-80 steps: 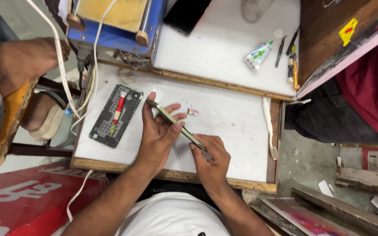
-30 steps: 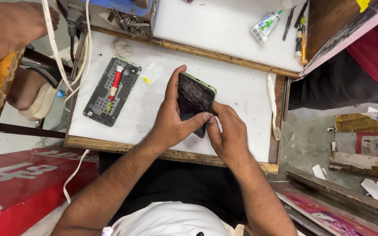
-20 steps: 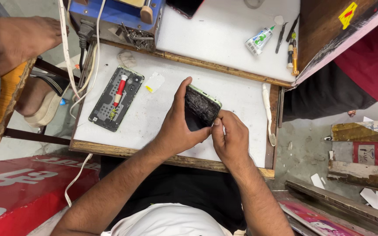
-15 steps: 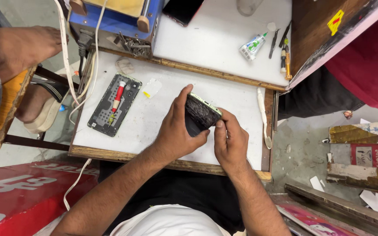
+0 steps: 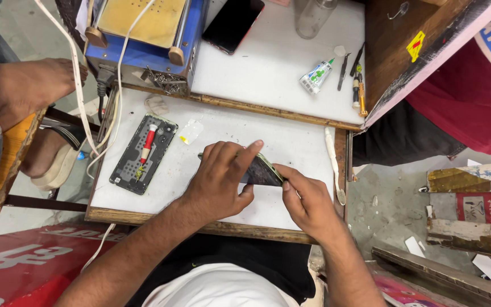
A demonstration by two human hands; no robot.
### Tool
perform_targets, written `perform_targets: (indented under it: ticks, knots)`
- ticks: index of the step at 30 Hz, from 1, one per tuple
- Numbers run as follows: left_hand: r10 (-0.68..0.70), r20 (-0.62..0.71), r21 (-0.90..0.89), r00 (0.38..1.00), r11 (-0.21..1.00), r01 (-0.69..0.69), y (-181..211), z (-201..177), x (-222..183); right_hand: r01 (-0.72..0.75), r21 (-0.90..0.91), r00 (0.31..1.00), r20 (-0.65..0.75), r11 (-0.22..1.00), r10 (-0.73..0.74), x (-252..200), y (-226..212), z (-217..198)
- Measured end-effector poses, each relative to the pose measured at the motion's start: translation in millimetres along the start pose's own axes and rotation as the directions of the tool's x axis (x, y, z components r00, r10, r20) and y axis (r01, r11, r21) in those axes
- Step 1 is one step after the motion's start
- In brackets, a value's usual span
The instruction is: The person disassembles a smartphone by removing the back cover, battery, and internal components using a screwdriver and tweezers. The person then reassembles the phone by placing the battery and other parts back into the chassis.
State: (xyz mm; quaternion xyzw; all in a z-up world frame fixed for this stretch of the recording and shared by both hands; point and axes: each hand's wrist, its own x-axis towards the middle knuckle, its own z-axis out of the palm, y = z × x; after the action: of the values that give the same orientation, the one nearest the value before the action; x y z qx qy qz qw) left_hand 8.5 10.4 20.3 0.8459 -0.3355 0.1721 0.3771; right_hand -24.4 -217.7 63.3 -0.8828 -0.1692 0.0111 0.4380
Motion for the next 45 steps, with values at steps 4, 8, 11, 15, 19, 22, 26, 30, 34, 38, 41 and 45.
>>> perform_targets:
  ticks: [4, 8, 11, 15, 19, 22, 26, 30, 34, 38, 41, 45]
  knots:
    - [0.145, 0.141, 0.125, 0.979, 0.979, -0.163, -1, 2, 0, 0.114, -0.055, 0.989, 0.101, 0.992, -0.109, 2, 0, -13]
    - [0.144, 0.174, 0.231, 0.974, 0.956, -0.183, 2, 11, 2, 0.018, -0.161, 0.99, 0.143, 0.987, 0.005, 2, 16, -12]
    - [0.156, 0.162, 0.304, 0.974, 0.932, -0.2, 5, 11, 8, 0.042, -0.167, 0.997, 0.076, 0.985, -0.029, -4, 26, -6]
    - [0.013, -0.134, 0.29, 0.991, 0.957, 0.026, 5, -5, 9, 0.16, -0.138, 0.947, -0.257, 0.977, -0.191, -12, 47, 15]
    - [-0.6, 0.213, -0.811, 0.771, 0.331, 0.482, -12, -9, -2, 0.125, -0.082, 0.907, -0.394, 0.989, -0.147, -24, 70, 47]
    - [-0.69, 0.234, -0.873, 0.685, 0.161, 0.461, -27, 4, -5, 0.184, -0.116, 0.942, -0.264, 0.976, -0.209, -25, 73, 56]
    - [-0.711, 0.132, -0.695, 0.691, 0.43, 0.576, -32, 0, -7, 0.176, -0.139, 0.974, -0.118, 0.975, -0.193, -17, 61, 50]
    - [-0.668, 0.077, -0.551, 0.74, 0.59, 0.59, -28, -3, -5, 0.032, -0.149, 0.997, 0.073, 0.988, -0.021, -13, 57, 41]
    - [-0.611, 0.041, -0.452, 0.791, 0.694, 0.56, -23, -3, 0, -0.005, -0.147, 0.99, 0.137, 0.989, 0.026, -8, 52, 35]
    - [-0.581, 0.086, -0.407, 0.81, 0.722, 0.56, -24, -4, 7, -0.139, -0.185, 0.959, 0.22, 0.973, 0.179, 1, 39, 23]
    - [-0.561, 0.115, -0.378, 0.82, 0.738, 0.559, -23, -3, 11, -0.14, -0.176, 0.949, 0.255, 0.974, 0.183, 9, 25, 14]
    - [-0.499, 0.07, -0.314, 0.864, 0.811, 0.494, -12, -2, 8, -0.048, -0.193, 0.972, 0.218, 0.98, 0.091, 16, 13, 15]
